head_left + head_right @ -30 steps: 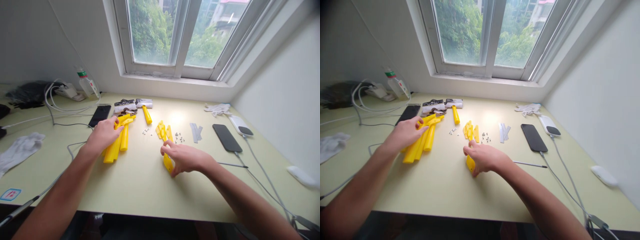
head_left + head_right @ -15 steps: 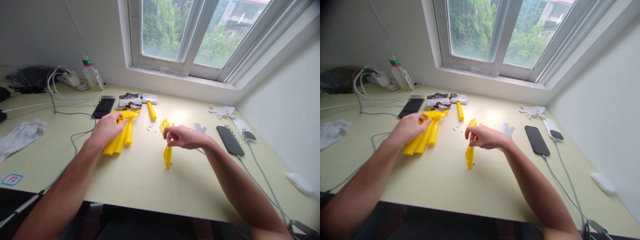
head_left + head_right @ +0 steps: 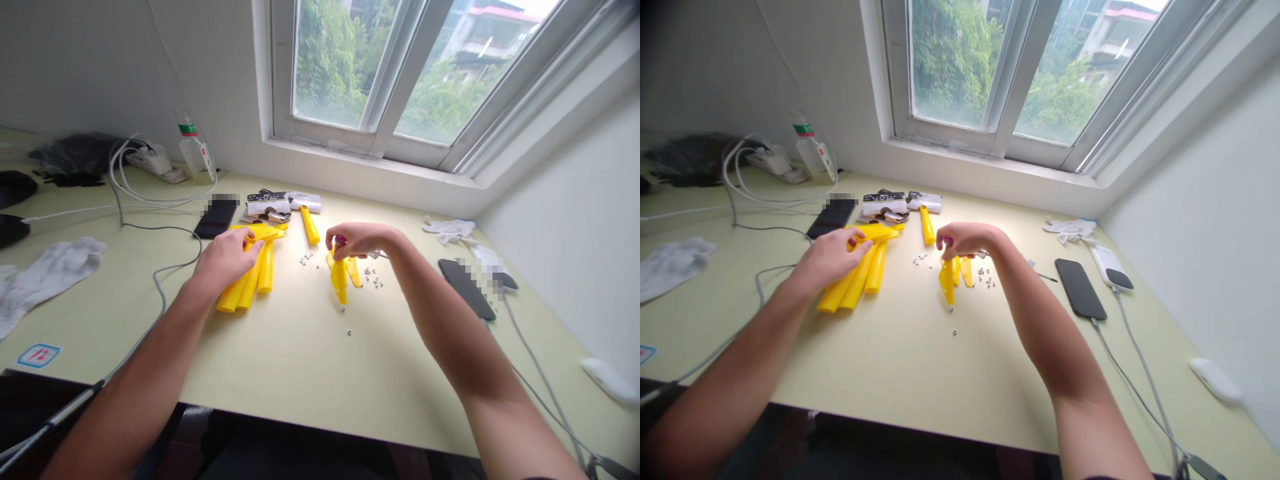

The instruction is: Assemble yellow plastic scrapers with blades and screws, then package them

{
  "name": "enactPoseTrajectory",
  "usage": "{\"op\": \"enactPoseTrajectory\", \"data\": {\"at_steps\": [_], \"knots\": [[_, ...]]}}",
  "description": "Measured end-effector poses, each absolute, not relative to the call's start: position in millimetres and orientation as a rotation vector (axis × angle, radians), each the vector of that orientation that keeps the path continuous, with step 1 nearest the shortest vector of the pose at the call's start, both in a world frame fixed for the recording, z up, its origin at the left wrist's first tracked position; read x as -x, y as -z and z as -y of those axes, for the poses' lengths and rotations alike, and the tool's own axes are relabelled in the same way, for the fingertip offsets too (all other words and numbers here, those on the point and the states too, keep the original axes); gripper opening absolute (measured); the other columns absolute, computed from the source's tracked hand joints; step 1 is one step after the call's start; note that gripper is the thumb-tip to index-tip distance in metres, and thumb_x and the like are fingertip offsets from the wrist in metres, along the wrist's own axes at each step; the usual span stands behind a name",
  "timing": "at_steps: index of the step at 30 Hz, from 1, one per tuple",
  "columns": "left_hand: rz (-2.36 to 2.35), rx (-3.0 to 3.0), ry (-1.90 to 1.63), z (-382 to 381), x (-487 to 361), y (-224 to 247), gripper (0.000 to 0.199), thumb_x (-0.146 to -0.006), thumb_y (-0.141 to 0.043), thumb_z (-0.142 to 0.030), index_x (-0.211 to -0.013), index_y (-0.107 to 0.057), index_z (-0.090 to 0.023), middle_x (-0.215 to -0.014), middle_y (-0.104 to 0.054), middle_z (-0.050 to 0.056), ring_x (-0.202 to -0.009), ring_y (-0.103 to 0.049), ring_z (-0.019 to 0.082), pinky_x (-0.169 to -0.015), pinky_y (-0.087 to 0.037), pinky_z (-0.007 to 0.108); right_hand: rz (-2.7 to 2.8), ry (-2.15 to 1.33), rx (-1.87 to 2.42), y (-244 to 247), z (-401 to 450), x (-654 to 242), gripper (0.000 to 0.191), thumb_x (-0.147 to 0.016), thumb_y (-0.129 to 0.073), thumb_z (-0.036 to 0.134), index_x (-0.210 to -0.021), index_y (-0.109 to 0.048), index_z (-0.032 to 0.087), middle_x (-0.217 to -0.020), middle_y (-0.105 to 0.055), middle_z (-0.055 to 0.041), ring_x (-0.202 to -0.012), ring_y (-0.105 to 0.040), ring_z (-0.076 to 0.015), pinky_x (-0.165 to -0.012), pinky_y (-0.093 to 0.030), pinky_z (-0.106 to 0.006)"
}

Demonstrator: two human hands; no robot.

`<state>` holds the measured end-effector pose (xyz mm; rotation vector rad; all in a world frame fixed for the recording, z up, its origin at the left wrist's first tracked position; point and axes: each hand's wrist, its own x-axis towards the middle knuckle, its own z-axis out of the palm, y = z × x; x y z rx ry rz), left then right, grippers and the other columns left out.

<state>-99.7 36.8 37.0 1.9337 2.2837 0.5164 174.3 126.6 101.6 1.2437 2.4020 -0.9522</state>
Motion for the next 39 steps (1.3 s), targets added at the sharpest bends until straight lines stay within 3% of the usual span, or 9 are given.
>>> {"op": "enactPoseTrajectory", "data": {"at_steps": [6,10,13,16,21,30,39], "knots": [[-2.293,-1.912,-0.514,-35.1,98.2,-39.5,0.038,-0.087,-0.045,-0.052,-0.106,-0.064,-0.025,-0.107,-0.070,0.009,-0.094,-0.065,0.029,-0.076,-0.049,0.037,-2.363,0.755,-1.464,-104.9,-140.3,-197.8,0.028,-0.081,-0.061,0.027,-0.108,-0.057,0.020,-0.092,-0.062,-0.0051,-0.055,-0.053,-0.0106,-0.050,-0.040,-0.027],[-2.285,-1.922,-0.519,-34.9,99.1,-38.3,0.037,-0.087,-0.045,-0.050,-0.106,-0.064,-0.024,-0.108,-0.069,0.009,-0.095,-0.065,0.028,-0.077,-0.049,0.037,-2.651,0.523,-1.349,-92.5,-99.6,-206.4,0.024,-0.082,-0.062,0.029,-0.106,-0.062,0.025,-0.098,-0.063,-0.0048,-0.084,-0.059,-0.0184,-0.070,-0.042,-0.029],[-2.272,-1.969,-0.523,-35.8,99.8,-35.8,0.036,-0.088,-0.046,-0.049,-0.106,-0.063,-0.024,-0.110,-0.069,0.008,-0.097,-0.064,0.028,-0.078,-0.049,0.036,-2.675,0.664,-1.158,-78.2,-54.6,-220.4,0.020,-0.086,-0.061,0.037,-0.102,-0.063,0.025,-0.098,-0.065,-0.0045,-0.089,-0.058,-0.0194,-0.073,-0.042,-0.029],[-2.278,-1.975,-0.511,-36.4,100.1,-34.1,0.036,-0.087,-0.046,-0.050,-0.106,-0.063,-0.024,-0.111,-0.068,0.008,-0.097,-0.064,0.028,-0.077,-0.049,0.037,-2.608,0.733,-1.224,-64.9,-23.9,-232.5,0.032,-0.085,-0.062,0.050,-0.102,-0.059,0.024,-0.101,-0.063,-0.0059,-0.091,-0.056,-0.0212,-0.072,-0.042,-0.030],[-2.283,-1.967,-0.504,-36.3,99.8,-34.2,0.035,-0.087,-0.046,-0.050,-0.106,-0.062,-0.025,-0.111,-0.068,0.007,-0.096,-0.064,0.028,-0.076,-0.049,0.037,-2.508,0.706,-1.309,-52.9,-19.0,-229.3,0.052,-0.069,-0.071,0.066,-0.093,-0.055,0.023,-0.093,-0.063,-0.0047,-0.084,-0.055,-0.0217,-0.064,-0.039,-0.029],[-2.283,-1.957,-0.496,-35.9,98.7,-35.5,0.035,-0.088,-0.045,-0.051,-0.105,-0.062,-0.025,-0.110,-0.067,0.007,-0.094,-0.064,0.027,-0.075,-0.048,0.036,-2.492,0.534,-1.359,-49.5,-54.3,-210.3,0.052,-0.066,-0.073,0.066,-0.086,-0.050,0.023,-0.084,-0.062,-0.0013,-0.071,-0.052,-0.0173,-0.054,-0.033,-0.027],[-2.264,-1.946,-0.476,-34.1,97.4,-38.4,0.036,-0.088,-0.045,-0.050,-0.108,-0.061,-0.024,-0.111,-0.067,0.009,-0.097,-0.063,0.027,-0.076,-0.049,0.034,-2.472,0.329,-1.334,-58.2,-88.0,-166.6,0.058,-0.065,-0.066,0.075,-0.085,-0.053,0.023,-0.081,-0.063,-0.0056,-0.065,-0.057,-0.0189,-0.049,-0.034,-0.028]]}}
